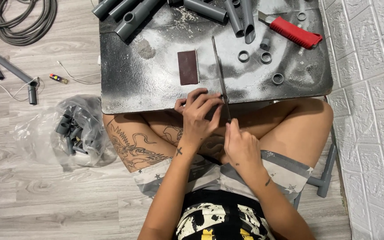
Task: The person sits cross-legged on the floor and uses a metal file to smooth the edges of small grey plastic rings. They hold the ring in one hand and file it against a sanding block on a small table, then inspect the ring before repeating the process.
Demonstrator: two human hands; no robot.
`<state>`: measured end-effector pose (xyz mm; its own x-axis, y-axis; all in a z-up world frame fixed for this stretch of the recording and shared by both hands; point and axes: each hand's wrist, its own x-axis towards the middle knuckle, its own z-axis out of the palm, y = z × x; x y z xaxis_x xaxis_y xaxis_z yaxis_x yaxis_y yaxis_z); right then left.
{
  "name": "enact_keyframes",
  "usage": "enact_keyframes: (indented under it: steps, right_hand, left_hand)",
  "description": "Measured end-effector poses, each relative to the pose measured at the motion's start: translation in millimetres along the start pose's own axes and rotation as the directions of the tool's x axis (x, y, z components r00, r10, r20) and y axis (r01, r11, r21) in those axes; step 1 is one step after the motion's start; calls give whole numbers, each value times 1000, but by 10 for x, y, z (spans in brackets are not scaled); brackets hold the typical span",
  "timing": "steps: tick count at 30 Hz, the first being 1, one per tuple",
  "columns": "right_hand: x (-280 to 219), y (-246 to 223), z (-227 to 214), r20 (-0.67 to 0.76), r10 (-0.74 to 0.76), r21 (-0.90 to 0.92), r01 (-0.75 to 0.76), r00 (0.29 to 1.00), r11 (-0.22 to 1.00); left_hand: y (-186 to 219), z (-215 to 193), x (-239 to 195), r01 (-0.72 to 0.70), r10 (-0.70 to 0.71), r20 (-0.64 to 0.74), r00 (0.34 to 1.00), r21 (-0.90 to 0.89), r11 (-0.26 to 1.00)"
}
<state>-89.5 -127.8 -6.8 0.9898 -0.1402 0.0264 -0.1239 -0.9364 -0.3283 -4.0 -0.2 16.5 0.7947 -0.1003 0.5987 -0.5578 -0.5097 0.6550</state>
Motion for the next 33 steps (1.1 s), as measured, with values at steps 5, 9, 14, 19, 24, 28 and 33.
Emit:
enact_keyframes:
  steps: [5, 9, 14, 19, 24, 28, 33]
  right_hand:
    - [-50, 42, -63, -88, -79, 22, 82, 993, 996]
    - [6, 6, -59, -175, -115, 12, 119, 978, 993]
    - [-44, 91, 84, -227, -128, -31, 125, 965, 992]
    - [-156, 225, 215, -222, -155, -38, 150, 963, 988]
    - [-40, 314, 329, -251, -189, -29, 188, 949, 982]
    - [-49, 365, 495, -292, -204, 67, 233, 934, 970]
    - [-47, 375, 539, -316, -228, 65, 260, 921, 963]
  left_hand:
    - [-14, -7, -2, -34, 35, 17, 999, -64, 997]
    - [-13, 4, 11, -47, 48, 0, 999, -57, 997]
    - [36, -18, 46, -58, 57, -12, 998, -26, 998]
    - [53, -22, 82, -65, 65, -25, 998, 1, 998]
    - [73, -17, 61, -44, 44, -26, 999, -14, 999]
    - [28, 16, 32, -50, 51, -12, 999, 39, 998]
    - [83, -37, 78, -53, 53, -14, 998, -11, 999]
